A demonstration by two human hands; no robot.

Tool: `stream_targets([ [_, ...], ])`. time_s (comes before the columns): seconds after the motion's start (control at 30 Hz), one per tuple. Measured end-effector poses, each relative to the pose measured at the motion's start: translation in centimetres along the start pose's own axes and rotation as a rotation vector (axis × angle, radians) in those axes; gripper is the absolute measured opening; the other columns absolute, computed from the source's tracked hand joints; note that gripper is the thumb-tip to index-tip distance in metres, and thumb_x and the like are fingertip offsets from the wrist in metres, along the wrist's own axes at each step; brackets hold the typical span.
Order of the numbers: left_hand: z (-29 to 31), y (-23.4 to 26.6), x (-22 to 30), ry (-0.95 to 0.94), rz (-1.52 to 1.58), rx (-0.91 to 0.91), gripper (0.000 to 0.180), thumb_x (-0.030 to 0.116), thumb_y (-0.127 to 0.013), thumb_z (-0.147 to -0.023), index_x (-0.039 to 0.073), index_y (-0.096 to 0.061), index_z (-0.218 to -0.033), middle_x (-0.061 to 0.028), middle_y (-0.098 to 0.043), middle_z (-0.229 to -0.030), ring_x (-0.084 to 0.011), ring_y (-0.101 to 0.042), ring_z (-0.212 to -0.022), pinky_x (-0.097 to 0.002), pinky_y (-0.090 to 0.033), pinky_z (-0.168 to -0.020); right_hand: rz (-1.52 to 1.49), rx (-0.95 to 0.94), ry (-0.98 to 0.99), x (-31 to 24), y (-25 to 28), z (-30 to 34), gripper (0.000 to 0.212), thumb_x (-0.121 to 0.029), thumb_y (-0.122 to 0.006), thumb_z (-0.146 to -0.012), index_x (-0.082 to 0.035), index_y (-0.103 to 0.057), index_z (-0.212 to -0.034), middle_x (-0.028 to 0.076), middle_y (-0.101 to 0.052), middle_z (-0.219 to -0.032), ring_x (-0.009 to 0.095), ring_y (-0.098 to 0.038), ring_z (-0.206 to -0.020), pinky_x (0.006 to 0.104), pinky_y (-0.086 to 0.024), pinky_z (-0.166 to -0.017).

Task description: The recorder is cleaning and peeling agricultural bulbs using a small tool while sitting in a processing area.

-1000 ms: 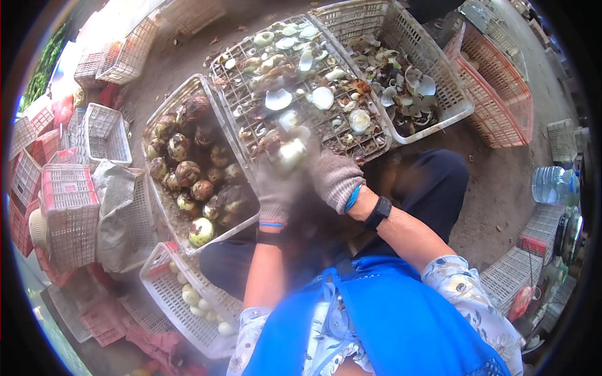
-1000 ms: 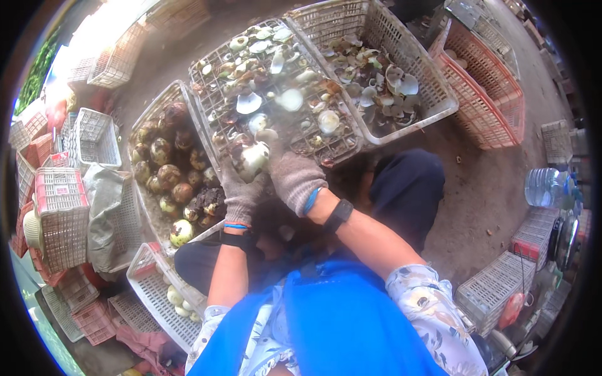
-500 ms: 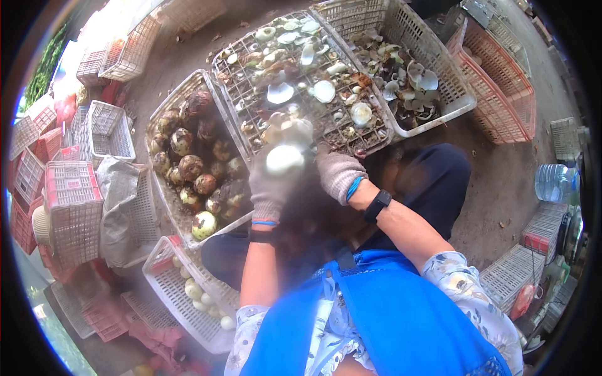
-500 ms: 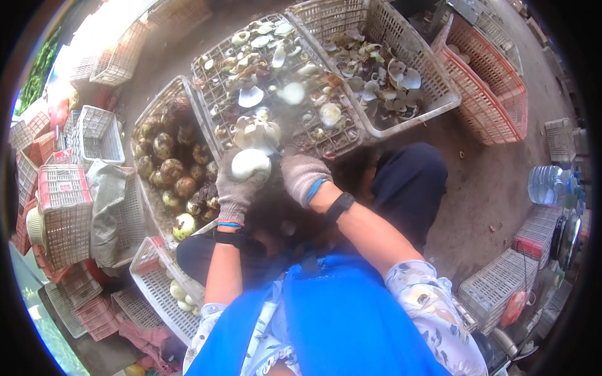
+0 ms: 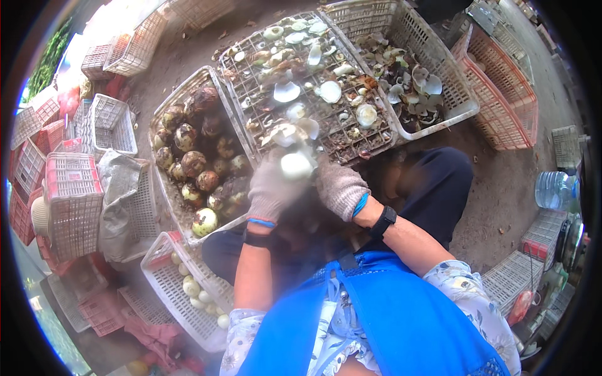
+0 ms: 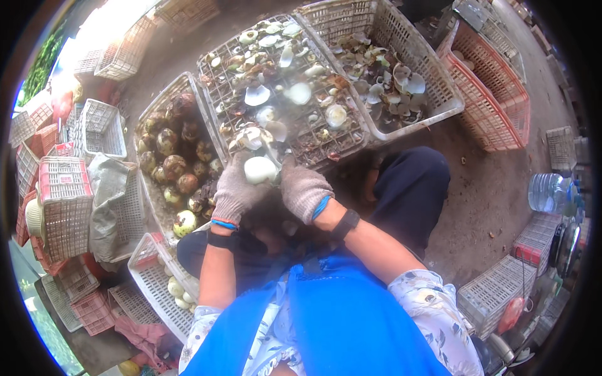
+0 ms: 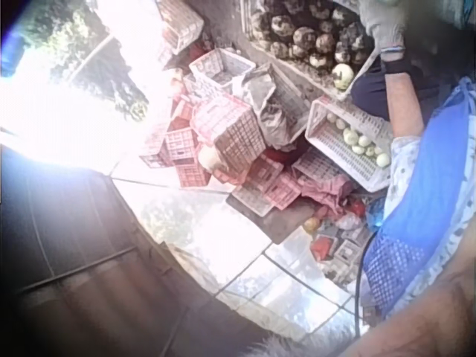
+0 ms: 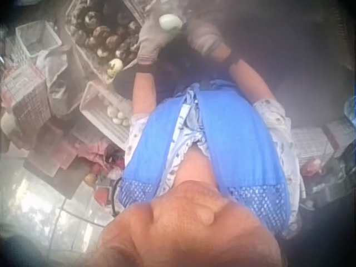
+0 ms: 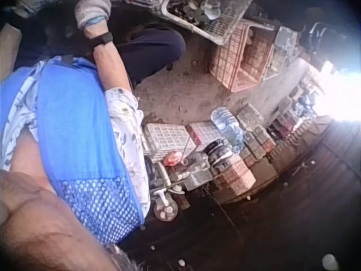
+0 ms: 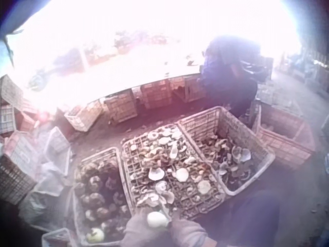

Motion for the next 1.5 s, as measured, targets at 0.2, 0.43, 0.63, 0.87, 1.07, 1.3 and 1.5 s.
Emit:
stream_targets([
  [0.2,-1.2,-1.7,-1.1,0.173,0.494,0.151,0.059,0.001,-0.082,-0.071,0.002,-0.053,-0.121,-0.0106,-0.066,-0.107,-0.0158,-0.066,-0.098,-0.0314,-0.057,-0.082,0.098,0.097,0.013,-1.0,2.5,-1.6,0.033,-0.009,-0.057,-0.090,0.006,-0.052,-0.119,0.026,-0.070,-0.087,0.039,-0.072,-0.085,0.0480,-0.058,-0.071],
  [0.43,-0.7,-4.6,-1.5,0.086,0.556,0.383,0.075,0.028,-0.094,-0.064,-0.003,-0.051,-0.118,-0.0204,-0.061,-0.120,-0.0258,-0.067,-0.100,-0.0372,-0.055,-0.089,0.060,0.210,0.077,2.1,0.8,-2.3,0.047,-0.017,-0.058,-0.093,0.002,-0.046,-0.133,0.024,-0.069,-0.084,0.042,-0.068,-0.074,0.0522,-0.054,-0.066],
  [0.63,-2.4,-1.9,1.6,-0.096,0.173,0.272,0.065,0.018,-0.088,-0.071,0.015,-0.057,-0.128,-0.0121,-0.069,-0.113,-0.0232,-0.069,-0.102,-0.0362,-0.057,-0.086,0.098,0.121,0.008,0.4,2.0,-1.2,0.039,-0.007,-0.053,-0.090,0.007,-0.043,-0.125,0.030,-0.069,-0.090,0.043,-0.071,-0.084,0.0500,-0.057,-0.073],
  [0.87,-1.7,-3.3,-4.6,0.170,0.945,0.175,0.059,0.021,-0.080,-0.074,0.007,-0.059,-0.128,-0.0135,-0.068,-0.114,-0.0332,-0.070,-0.097,-0.0451,-0.058,-0.089,0.280,0.009,0.039,2.0,1.7,-1.7,0.033,-0.008,-0.061,-0.088,0.004,-0.050,-0.117,0.026,-0.071,-0.091,0.041,-0.072,-0.084,0.0488,-0.057,-0.072],
  [1.07,1.8,-2.4,-12.4,0.050,0.930,0.431,0.071,0.018,-0.081,-0.068,0.009,-0.055,-0.134,-0.0134,-0.059,-0.131,-0.0361,-0.054,-0.126,-0.0614,-0.049,-0.103,0.319,-0.031,0.028,2.6,0.2,-2.8,0.031,-0.010,-0.059,-0.089,0.003,-0.052,-0.116,0.024,-0.072,-0.093,0.041,-0.072,-0.087,0.0492,-0.057,-0.073],
  [1.3,20.1,13.4,-16.6,-0.084,2.592,0.625,0.065,0.037,-0.072,-0.088,0.007,-0.051,-0.142,-0.0172,-0.062,-0.132,-0.0296,-0.061,-0.119,-0.0418,-0.052,-0.102,0.342,-0.046,0.087,2.4,1.0,-2.0,0.037,-0.014,-0.052,-0.092,0.004,-0.052,-0.125,0.023,-0.072,-0.092,0.040,-0.070,-0.088,0.0515,-0.055,-0.075],
  [1.5,31.0,12.2,-26.6,0.171,2.081,1.689,0.055,0.028,-0.058,-0.098,-0.005,-0.046,-0.141,-0.0201,-0.052,-0.142,-0.0315,-0.050,-0.132,-0.0473,-0.044,-0.112,0.332,-0.026,0.040,2.3,1.7,-1.0,0.038,-0.017,-0.056,-0.090,0.002,-0.054,-0.124,0.023,-0.070,-0.087,0.043,-0.069,-0.081,0.0534,-0.054,-0.071],
])
Point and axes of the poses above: each hand's wrist, its own z-axis away from the middle knuckle, its own y-axis out of the back of the hand, x = y × z, the point moved 2 cm from there along -z, towards the middle knuckle
